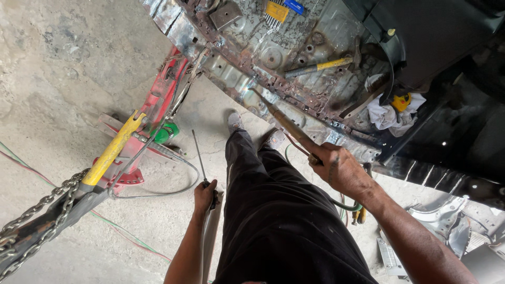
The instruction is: The person uses a welding torch to heat a section of the car's undercarriage, then uses a hammer and a metal block to shape and flatten the heated area. The person also uses pliers and a wire brush to clean and adjust the metal.
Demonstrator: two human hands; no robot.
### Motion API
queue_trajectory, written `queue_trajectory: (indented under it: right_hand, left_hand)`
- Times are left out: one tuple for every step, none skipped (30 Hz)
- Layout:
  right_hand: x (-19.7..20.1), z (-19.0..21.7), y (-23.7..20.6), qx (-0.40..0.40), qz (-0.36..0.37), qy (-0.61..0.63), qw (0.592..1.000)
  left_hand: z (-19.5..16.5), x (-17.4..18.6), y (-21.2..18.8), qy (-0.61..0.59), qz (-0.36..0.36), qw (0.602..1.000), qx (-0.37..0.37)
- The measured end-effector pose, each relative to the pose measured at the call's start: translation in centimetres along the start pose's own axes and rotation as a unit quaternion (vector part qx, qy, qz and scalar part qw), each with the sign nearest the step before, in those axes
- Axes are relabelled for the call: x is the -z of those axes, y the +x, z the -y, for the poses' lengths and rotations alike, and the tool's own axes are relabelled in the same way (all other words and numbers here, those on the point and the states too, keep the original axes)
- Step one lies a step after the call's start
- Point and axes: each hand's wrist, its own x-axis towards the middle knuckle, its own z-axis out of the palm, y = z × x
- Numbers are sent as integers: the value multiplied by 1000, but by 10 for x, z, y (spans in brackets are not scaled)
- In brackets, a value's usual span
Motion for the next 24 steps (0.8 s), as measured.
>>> queue_trajectory:
  right_hand:
    - [0,2,-1,-19,22,6,1000]
    - [-1,4,-2,-37,44,12,998]
    - [-1,6,-3,-55,65,18,996]
    - [-1,7,-4,-45,63,11,997]
    - [0,8,-4,-36,61,4,997]
    - [1,8,-4,-27,57,-4,998]
    - [2,8,-4,-33,56,15,998]
    - [3,7,-3,-39,55,34,997]
    - [5,5,-2,-45,53,52,996]
    - [6,3,-1,-56,50,49,996]
    - [8,0,0,-68,48,47,995]
    - [10,-3,2,-80,46,44,995]
    - [12,-6,4,-67,39,40,996]
    - [14,-9,6,-55,33,37,997]
    - [16,-12,8,-42,27,33,998]
    - [17,-15,9,-38,18,50,998]
    - [18,-17,10,-34,9,67,997]
    - [19,-18,11,-29,1,84,996]
    - [19,-19,12,-37,5,74,997]
    - [20,-19,14,-45,9,63,997]
    - [20,-19,16,-53,12,53,997]
    - [21,-18,17,-49,6,56,997]
    - [22,-17,19,-44,0,59,997]
    - [22,-16,21,-39,-6,63,997]
  left_hand:
    - [0,0,0,3,0,1000,-1]
    - [1,1,0,7,-1,1000,-2]
    - [1,1,0,10,-2,1000,-3]
    - [1,1,-1,9,-4,1000,-2]
    - [1,2,-1,8,-4,1000,0]
    - [2,2,-1,7,-5,1000,1]
    - [2,2,-2,6,-4,1000,1]
    - [2,2,-3,5,-2,1000,1]
    - [1,2,-4,3,-1,1000,0]
    - [1,1,-5,6,-1,1000,-1]
    - [0,1,-6,8,-2,1000,-1]
    - [0,1,-6,11,-2,1000,0]
    - [0,1,-7,10,-2,1000,0]
    - [0,0,-7,10,-2,1000,1]
    - [0,0,-7,9,-2,1000,3]
    - [0,0,-7,13,-4,1000,1]
    - [1,0,-7,16,-6,1000,-1]
    - [1,-1,-7,19,-9,1000,-2]
    - [1,-1,-6,13,-8,1000,-6]
    - [1,-1,-7,8,-6,1000,-10]
    - [0,-1,-7,2,-4,1000,-14]
    - [0,-1,-7,1,-6,1000,-18]
    - [-1,-1,-8,1,-8,1000,-22]
    - [-2,-1,-8,0,-11,1000,-27]
